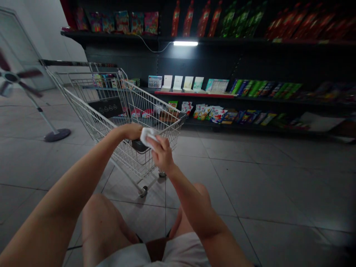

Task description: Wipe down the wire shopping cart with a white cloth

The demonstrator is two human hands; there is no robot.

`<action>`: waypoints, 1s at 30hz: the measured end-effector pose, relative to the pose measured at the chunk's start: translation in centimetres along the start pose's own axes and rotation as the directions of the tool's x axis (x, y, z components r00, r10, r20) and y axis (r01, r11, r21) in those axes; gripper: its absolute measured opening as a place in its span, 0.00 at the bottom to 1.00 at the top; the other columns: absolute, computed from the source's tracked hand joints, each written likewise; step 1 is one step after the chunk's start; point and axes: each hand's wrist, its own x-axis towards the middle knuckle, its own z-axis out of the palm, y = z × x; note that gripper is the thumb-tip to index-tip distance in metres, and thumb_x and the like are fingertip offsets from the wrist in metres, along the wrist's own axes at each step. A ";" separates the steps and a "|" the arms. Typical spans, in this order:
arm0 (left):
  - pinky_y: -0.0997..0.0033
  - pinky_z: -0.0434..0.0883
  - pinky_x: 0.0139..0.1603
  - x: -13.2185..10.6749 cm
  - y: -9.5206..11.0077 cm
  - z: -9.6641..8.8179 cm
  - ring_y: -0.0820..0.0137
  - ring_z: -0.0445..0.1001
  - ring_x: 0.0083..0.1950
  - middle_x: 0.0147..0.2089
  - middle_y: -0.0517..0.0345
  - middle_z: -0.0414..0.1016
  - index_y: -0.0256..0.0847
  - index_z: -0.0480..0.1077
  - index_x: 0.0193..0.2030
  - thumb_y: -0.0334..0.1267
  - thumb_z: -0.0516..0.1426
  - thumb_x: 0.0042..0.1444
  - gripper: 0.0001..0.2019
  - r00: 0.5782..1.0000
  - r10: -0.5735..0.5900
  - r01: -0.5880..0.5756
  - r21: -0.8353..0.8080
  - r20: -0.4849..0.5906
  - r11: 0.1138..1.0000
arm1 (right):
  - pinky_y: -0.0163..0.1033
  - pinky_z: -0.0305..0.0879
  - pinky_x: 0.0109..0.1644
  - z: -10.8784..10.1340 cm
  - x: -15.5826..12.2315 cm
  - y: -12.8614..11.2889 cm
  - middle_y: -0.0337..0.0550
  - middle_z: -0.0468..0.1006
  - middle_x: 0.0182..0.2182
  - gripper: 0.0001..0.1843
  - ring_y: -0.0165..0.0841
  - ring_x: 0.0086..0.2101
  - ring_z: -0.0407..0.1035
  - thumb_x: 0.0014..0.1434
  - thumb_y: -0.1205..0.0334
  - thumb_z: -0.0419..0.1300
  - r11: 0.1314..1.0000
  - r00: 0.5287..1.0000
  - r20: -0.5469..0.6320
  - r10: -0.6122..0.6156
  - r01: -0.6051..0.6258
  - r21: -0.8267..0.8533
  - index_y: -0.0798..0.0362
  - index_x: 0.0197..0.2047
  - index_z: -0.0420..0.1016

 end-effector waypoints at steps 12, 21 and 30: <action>0.74 0.61 0.34 -0.4 1.1 -0.2 0.70 0.70 0.34 0.35 0.54 0.75 0.37 0.74 0.39 0.43 0.45 0.59 0.19 0.999 -0.015 0.015 -0.010 0.046 1.000 | 0.49 0.61 0.60 -0.9 2.6 6.5 0.46 0.65 0.54 0.30 0.39 0.53 0.60 0.52 0.76 0.49 0.976 0.969 0.127 0.212 -0.202 -0.082 0.47 0.57 0.70; 0.69 0.65 0.39 -0.7 5.8 -1.3 0.65 0.73 0.39 0.40 0.46 0.78 0.36 0.74 0.41 0.52 0.38 0.64 0.29 0.996 -0.068 0.069 0.023 -0.049 0.997 | 0.52 0.57 0.62 4.9 -1.9 2.8 0.51 0.60 0.55 0.32 0.37 0.56 0.57 0.59 0.68 0.44 0.844 0.801 -0.267 0.535 -0.515 0.147 0.47 0.67 0.52; 0.61 0.70 0.43 -0.2 7.4 1.2 0.58 0.76 0.45 0.46 0.41 0.77 0.35 0.70 0.48 0.45 0.40 0.64 0.22 0.973 -0.169 0.191 0.141 -0.159 0.971 | 0.53 0.61 0.58 6.8 -11.7 -3.3 0.53 0.62 0.53 0.31 0.40 0.52 0.59 0.60 0.65 0.45 0.761 0.762 -0.071 0.643 -0.627 0.164 0.51 0.67 0.51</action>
